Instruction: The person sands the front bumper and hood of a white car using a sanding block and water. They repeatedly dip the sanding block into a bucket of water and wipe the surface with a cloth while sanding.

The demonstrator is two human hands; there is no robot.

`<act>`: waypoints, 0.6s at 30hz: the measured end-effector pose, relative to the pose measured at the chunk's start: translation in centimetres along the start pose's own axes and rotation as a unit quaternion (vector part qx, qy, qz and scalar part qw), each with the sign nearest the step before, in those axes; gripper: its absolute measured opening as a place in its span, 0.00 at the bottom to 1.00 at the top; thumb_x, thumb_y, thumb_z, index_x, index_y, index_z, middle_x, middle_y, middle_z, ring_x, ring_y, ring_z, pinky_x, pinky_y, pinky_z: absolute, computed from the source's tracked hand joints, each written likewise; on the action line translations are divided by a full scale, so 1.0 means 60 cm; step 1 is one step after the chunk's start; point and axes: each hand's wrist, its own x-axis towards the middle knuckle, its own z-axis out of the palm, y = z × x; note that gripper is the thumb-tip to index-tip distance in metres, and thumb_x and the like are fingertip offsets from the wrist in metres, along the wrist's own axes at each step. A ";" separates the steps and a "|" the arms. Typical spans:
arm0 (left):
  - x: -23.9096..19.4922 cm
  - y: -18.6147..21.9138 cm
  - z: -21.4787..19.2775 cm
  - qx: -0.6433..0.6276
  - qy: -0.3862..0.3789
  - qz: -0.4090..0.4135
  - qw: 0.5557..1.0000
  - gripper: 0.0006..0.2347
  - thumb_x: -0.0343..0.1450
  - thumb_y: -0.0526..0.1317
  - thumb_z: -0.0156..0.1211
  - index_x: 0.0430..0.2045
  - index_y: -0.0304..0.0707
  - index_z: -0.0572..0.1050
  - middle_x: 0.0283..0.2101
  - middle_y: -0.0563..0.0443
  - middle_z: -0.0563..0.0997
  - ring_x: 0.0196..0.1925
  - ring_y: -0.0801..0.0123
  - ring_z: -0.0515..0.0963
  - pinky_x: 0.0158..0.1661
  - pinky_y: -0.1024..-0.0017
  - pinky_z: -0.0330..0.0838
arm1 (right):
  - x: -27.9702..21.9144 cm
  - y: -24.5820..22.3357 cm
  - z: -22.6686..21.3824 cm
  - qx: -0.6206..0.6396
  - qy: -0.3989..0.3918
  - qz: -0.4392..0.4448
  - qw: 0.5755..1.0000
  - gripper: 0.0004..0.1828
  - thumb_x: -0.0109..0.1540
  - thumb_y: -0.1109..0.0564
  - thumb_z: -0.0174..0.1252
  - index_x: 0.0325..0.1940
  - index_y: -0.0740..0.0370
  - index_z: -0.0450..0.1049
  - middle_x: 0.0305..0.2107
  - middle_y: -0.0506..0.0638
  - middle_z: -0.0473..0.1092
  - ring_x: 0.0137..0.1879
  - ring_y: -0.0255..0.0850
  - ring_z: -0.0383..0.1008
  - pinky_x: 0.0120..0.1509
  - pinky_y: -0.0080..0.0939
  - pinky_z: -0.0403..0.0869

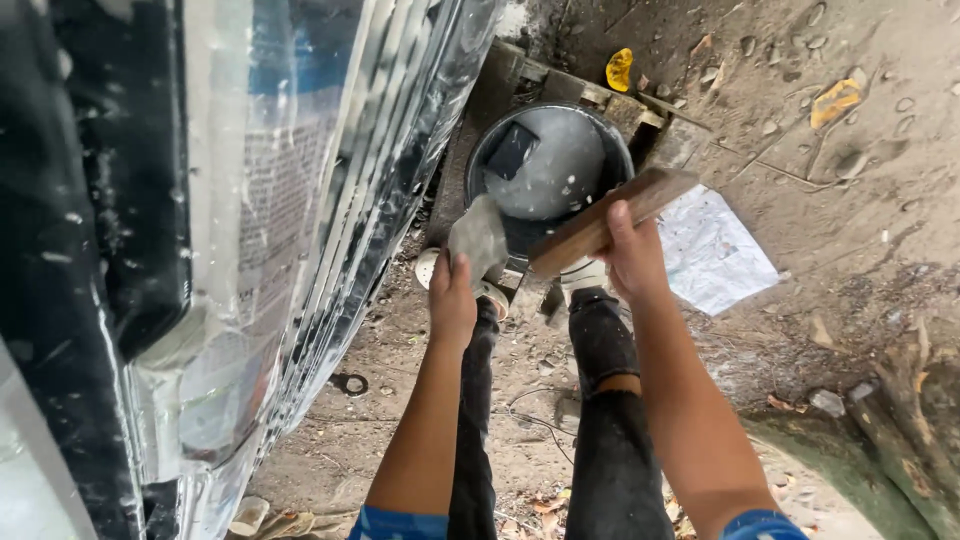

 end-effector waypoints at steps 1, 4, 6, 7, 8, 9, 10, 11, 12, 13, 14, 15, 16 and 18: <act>0.007 0.002 0.000 0.001 0.004 0.001 1.000 0.21 0.78 0.48 0.46 0.62 0.33 0.68 0.57 0.44 0.79 0.58 0.60 0.78 0.57 0.65 0.71 | -0.006 -0.015 0.028 0.001 -0.004 0.001 1.000 0.32 0.65 0.34 0.62 0.58 0.61 0.66 0.39 0.53 0.72 0.39 0.38 0.75 0.37 0.37 0.75; 0.018 0.000 0.001 -0.108 -0.054 -0.025 0.992 0.21 0.78 0.47 0.48 0.64 0.35 0.67 0.59 0.46 0.77 0.60 0.61 0.74 0.60 0.64 0.66 | -0.030 -0.019 0.080 0.117 0.039 0.115 0.986 0.31 0.62 0.35 0.59 0.57 0.59 0.65 0.41 0.53 0.73 0.45 0.44 0.79 0.48 0.47 0.83; 0.021 0.002 0.005 -0.325 -0.098 -0.106 0.935 0.20 0.77 0.46 0.54 0.62 0.37 0.68 0.58 0.49 0.75 0.60 0.61 0.74 0.61 0.61 0.67 | -0.041 0.021 0.075 0.269 -0.061 0.111 0.955 0.26 0.73 0.48 0.62 0.58 0.75 0.66 0.49 0.68 0.73 0.49 0.55 0.76 0.51 0.47 0.76; 0.014 0.016 0.005 -0.325 -0.100 -0.108 0.934 0.20 0.77 0.46 0.54 0.62 0.37 0.68 0.58 0.49 0.75 0.60 0.61 0.74 0.61 0.61 0.67 | -0.050 0.011 0.097 0.269 -0.058 0.110 0.955 0.26 0.73 0.48 0.62 0.58 0.75 0.66 0.49 0.68 0.73 0.49 0.55 0.76 0.51 0.47 0.76; 0.009 0.032 0.003 -0.356 -0.147 -0.093 0.918 0.21 0.78 0.50 0.53 0.62 0.35 0.68 0.57 0.47 0.76 0.60 0.60 0.74 0.61 0.59 0.68 | -0.057 0.001 0.120 0.298 -0.055 0.109 0.947 0.23 0.67 0.52 0.61 0.59 0.70 0.66 0.53 0.65 0.73 0.53 0.52 0.77 0.56 0.49 0.76; 0.004 0.048 0.000 -0.386 -0.193 -0.077 0.899 0.23 0.80 0.53 0.52 0.61 0.34 0.68 0.56 0.45 0.76 0.61 0.59 0.75 0.61 0.58 0.69 | -0.065 -0.010 0.145 0.326 -0.052 0.107 0.938 0.24 0.61 0.57 0.60 0.60 0.64 0.66 0.56 0.61 0.73 0.57 0.50 0.78 0.60 0.51 0.77; 0.000 0.060 -0.003 -0.385 -0.192 -0.075 0.899 0.23 0.80 0.53 0.52 0.61 0.34 0.68 0.56 0.45 0.76 0.61 0.59 0.75 0.61 0.58 0.69 | -0.065 -0.005 0.139 0.327 -0.054 0.107 0.938 0.24 0.61 0.57 0.60 0.60 0.64 0.66 0.56 0.61 0.73 0.57 0.50 0.78 0.60 0.51 0.77; -0.003 0.072 -0.006 -0.402 -0.188 -0.113 0.889 0.24 0.78 0.55 0.51 0.61 0.35 0.68 0.57 0.46 0.77 0.60 0.59 0.76 0.60 0.57 0.70 | -0.065 0.000 0.134 0.315 -0.066 0.114 0.940 0.26 0.60 0.59 0.61 0.60 0.67 0.66 0.56 0.61 0.72 0.59 0.50 0.78 0.64 0.52 0.77; -0.008 0.084 -0.012 -0.417 -0.182 -0.151 0.878 0.26 0.76 0.57 0.51 0.61 0.37 0.67 0.57 0.46 0.77 0.59 0.58 0.77 0.58 0.56 0.71 | -0.067 0.006 0.130 0.305 -0.077 0.122 0.941 0.27 0.59 0.61 0.63 0.61 0.70 0.67 0.56 0.60 0.72 0.60 0.49 0.78 0.68 0.53 0.77; -0.009 0.087 -0.018 -0.415 -0.181 -0.150 0.879 0.26 0.76 0.57 0.51 0.61 0.37 0.67 0.57 0.46 0.77 0.59 0.58 0.77 0.58 0.56 0.71 | -0.062 0.015 0.119 0.307 -0.078 0.123 0.941 0.27 0.59 0.61 0.63 0.61 0.70 0.67 0.56 0.60 0.72 0.60 0.49 0.78 0.68 0.53 0.77; -0.010 0.089 -0.021 -0.406 -0.197 -0.148 0.880 0.27 0.75 0.58 0.51 0.62 0.36 0.67 0.58 0.45 0.77 0.60 0.58 0.77 0.57 0.58 0.73 | -0.058 0.023 0.106 0.299 -0.089 0.125 0.942 0.27 0.60 0.62 0.65 0.62 0.71 0.66 0.56 0.60 0.73 0.61 0.50 0.77 0.68 0.53 0.77; -0.011 0.091 -0.024 -0.397 -0.213 -0.147 0.881 0.28 0.75 0.59 0.52 0.63 0.36 0.66 0.59 0.44 0.77 0.60 0.58 0.77 0.56 0.59 0.75 | -0.053 0.031 0.092 0.292 -0.099 0.128 0.943 0.28 0.61 0.63 0.66 0.63 0.72 0.66 0.55 0.59 0.73 0.61 0.50 0.76 0.68 0.52 0.76; -0.014 0.092 -0.027 -0.396 -0.213 -0.147 0.881 0.28 0.75 0.59 0.52 0.63 0.36 0.66 0.59 0.44 0.77 0.60 0.58 0.77 0.56 0.59 0.75 | -0.052 0.025 0.095 0.292 -0.099 0.128 0.943 0.28 0.61 0.63 0.66 0.63 0.72 0.66 0.55 0.59 0.73 0.61 0.50 0.76 0.68 0.52 0.76; -0.019 0.094 -0.034 -0.384 -0.299 -0.145 0.862 0.31 0.71 0.58 0.61 0.64 0.36 0.66 0.57 0.43 0.78 0.55 0.55 0.79 0.42 0.58 0.80 | -0.051 0.013 0.101 0.241 -0.079 0.144 0.957 0.29 0.57 0.60 0.68 0.60 0.69 0.69 0.50 0.56 0.75 0.54 0.47 0.78 0.60 0.48 0.79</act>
